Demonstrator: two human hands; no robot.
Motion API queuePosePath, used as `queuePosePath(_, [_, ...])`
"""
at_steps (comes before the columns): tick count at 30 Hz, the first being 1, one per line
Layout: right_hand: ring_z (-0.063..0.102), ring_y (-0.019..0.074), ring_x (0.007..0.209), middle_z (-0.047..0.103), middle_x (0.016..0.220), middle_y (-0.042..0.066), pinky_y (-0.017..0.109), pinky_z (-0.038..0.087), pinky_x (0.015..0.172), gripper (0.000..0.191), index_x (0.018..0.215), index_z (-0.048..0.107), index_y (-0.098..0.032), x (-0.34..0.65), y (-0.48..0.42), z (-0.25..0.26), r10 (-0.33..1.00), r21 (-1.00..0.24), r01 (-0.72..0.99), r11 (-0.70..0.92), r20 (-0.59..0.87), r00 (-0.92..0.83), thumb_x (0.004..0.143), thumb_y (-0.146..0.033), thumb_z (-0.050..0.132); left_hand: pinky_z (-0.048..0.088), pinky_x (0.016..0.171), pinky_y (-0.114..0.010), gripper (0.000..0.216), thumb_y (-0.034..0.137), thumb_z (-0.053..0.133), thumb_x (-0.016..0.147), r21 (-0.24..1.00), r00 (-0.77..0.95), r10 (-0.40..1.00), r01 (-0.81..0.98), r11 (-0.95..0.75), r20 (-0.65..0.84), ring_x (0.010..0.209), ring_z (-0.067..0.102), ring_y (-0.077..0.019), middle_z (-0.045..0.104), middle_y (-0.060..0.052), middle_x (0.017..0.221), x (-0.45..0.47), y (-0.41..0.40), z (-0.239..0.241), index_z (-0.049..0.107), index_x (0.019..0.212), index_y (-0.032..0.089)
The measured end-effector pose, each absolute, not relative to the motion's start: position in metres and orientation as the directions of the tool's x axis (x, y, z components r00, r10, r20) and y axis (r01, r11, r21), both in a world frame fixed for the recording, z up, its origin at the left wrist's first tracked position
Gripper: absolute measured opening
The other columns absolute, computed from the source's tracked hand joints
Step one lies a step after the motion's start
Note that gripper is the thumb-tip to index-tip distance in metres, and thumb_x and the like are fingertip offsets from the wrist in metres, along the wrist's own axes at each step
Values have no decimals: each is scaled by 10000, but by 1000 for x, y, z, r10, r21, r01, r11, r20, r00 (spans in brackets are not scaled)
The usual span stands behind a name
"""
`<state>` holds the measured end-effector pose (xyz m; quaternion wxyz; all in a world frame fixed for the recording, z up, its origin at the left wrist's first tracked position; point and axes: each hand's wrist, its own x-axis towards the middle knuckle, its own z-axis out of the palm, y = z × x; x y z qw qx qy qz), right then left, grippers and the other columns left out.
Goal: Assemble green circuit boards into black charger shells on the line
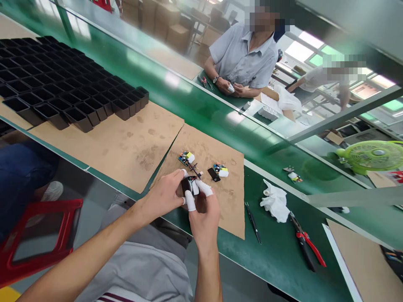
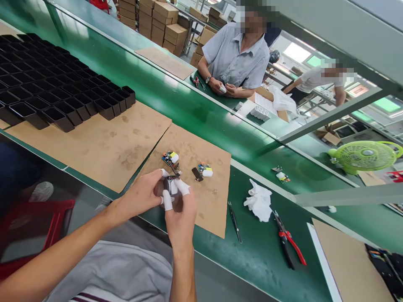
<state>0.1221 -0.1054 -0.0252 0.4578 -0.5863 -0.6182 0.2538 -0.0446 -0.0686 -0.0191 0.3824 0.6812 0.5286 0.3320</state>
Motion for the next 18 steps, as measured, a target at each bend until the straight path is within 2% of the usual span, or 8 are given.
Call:
queuePosePath(2, [771, 276, 1021, 801, 1150, 128, 464, 649, 973, 376, 1270, 736, -201, 129, -101, -21, 934, -851, 505, 142, 285, 217, 1034, -492, 704, 344, 649, -317, 380, 78, 790, 764, 868, 221, 974, 470, -159, 59, 807, 686, -246, 687, -8, 943, -44, -69, -18, 497, 918, 262])
queuePosePath(4, [764, 276, 981, 808, 1137, 138, 469, 641, 945, 413, 1240, 740, -186, 136, -94, -12, 929, -845, 525, 100, 269, 256, 1042, -542, 672, 340, 652, -315, 373, 129, 838, 796, 863, 227, 971, 474, -176, 73, 836, 698, -250, 693, -11, 974, -43, -70, -17, 515, 931, 258])
queuePosePath(7, [767, 273, 905, 833, 1079, 113, 431, 629, 854, 450, 1214, 793, -195, 141, -76, 11, 966, -827, 561, 50, 182, 182, 988, -581, 738, 328, 649, -313, 374, 157, 866, 814, 853, 253, 963, 479, -207, 91, 823, 685, -239, 673, -2, 988, -43, -70, -17, 534, 954, 255])
queuePosePath(10, [731, 247, 794, 821, 937, 63, 383, 583, 758, 407, 1200, 829, -206, 139, -53, 35, 998, -761, 647, 39, 67, 20, 948, -525, 798, 313, 646, -315, 363, 151, 863, 818, 841, 290, 952, 486, -238, 102, 792, 660, -228, 646, 6, 984, -45, -69, -17, 541, 952, 254])
queuePosePath(14, [647, 232, 819, 736, 876, 25, 356, 501, 752, 190, 1044, 840, -226, 137, -31, 63, 972, -660, 730, 176, -1, -235, 930, -366, 784, 326, 652, -316, 349, 151, 853, 834, 832, 310, 945, 491, -257, 109, 790, 652, -223, 650, 6, 991, -46, -69, -17, 541, 953, 255])
queuePosePath(16, [619, 235, 865, 677, 886, 21, 351, 477, 769, 76, 953, 811, -236, 139, -29, 72, 937, -622, 722, 303, 55, -345, 927, -262, 744, 343, 661, -317, 358, 198, 870, 841, 832, 302, 947, 495, -253, 108, 801, 658, -227, 662, 7, 983, -46, -70, -17, 533, 945, 257])
queuePosePath(18, [612, 229, 881, 643, 913, 23, 341, 476, 767, 119, 930, 766, -234, 143, -36, 77, 882, -558, 701, 444, 133, -452, 946, -165, 669, 349, 660, -318, 381, 250, 891, 838, 831, 286, 953, 501, -242, 105, 798, 660, -231, 669, 11, 957, -45, -70, -18, 522, 934, 259])
